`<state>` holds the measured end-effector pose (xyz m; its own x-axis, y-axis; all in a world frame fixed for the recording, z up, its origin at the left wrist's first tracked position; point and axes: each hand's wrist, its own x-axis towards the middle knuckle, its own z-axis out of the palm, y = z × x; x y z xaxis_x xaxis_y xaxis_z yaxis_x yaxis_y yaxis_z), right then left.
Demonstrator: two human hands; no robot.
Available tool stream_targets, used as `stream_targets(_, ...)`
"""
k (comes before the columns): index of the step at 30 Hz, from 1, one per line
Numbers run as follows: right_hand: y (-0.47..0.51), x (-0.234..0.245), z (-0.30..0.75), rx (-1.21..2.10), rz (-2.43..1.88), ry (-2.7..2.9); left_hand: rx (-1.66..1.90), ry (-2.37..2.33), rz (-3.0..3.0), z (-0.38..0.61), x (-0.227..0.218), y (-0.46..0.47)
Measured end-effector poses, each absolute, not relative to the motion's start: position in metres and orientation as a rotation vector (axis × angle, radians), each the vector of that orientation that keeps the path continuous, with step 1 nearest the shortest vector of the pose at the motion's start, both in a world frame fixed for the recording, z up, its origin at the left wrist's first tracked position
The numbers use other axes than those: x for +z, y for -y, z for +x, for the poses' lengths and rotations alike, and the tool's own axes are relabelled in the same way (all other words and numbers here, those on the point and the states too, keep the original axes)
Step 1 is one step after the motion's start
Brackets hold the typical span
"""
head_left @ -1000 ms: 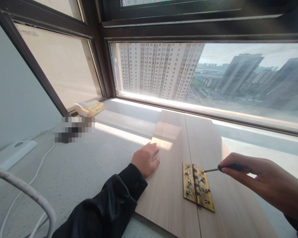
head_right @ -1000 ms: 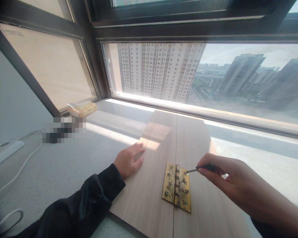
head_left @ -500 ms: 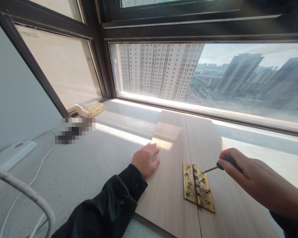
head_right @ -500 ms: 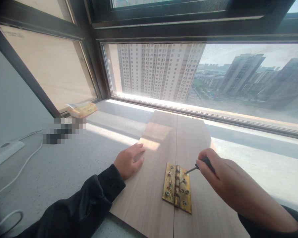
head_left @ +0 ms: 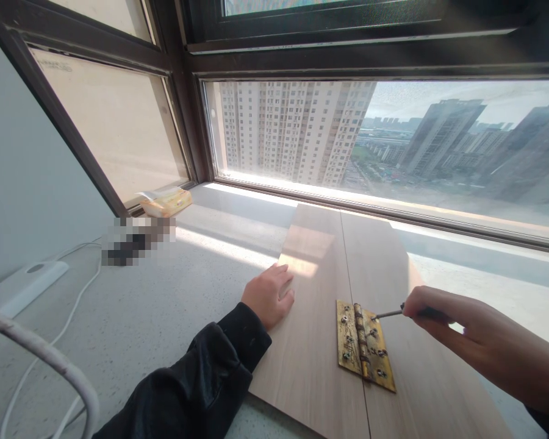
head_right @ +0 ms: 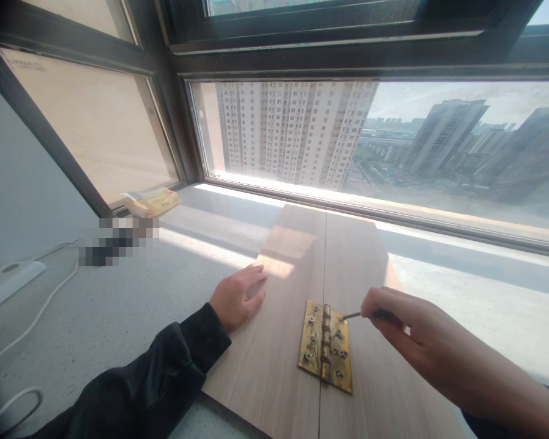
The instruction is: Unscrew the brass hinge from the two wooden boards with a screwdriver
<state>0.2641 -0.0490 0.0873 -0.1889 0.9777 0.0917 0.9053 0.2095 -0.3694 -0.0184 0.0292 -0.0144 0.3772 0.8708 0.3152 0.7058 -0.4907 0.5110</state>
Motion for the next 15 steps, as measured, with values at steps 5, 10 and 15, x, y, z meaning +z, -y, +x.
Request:
stream_targets(5,0.046,0.09,0.262,0.509,-1.857,2.219,0.803,-1.383,2.357,-0.019,-0.015,-0.029)
stream_targets(10,0.044,0.091,0.25,0.375,-1.989,2.106,0.799,-1.394,2.354,-0.019,-0.016,-0.029)
stream_targets(15,0.04,0.086,0.248,0.287,-1.99,2.087,0.801,-1.383,2.351,-0.019,-0.015,-0.029)
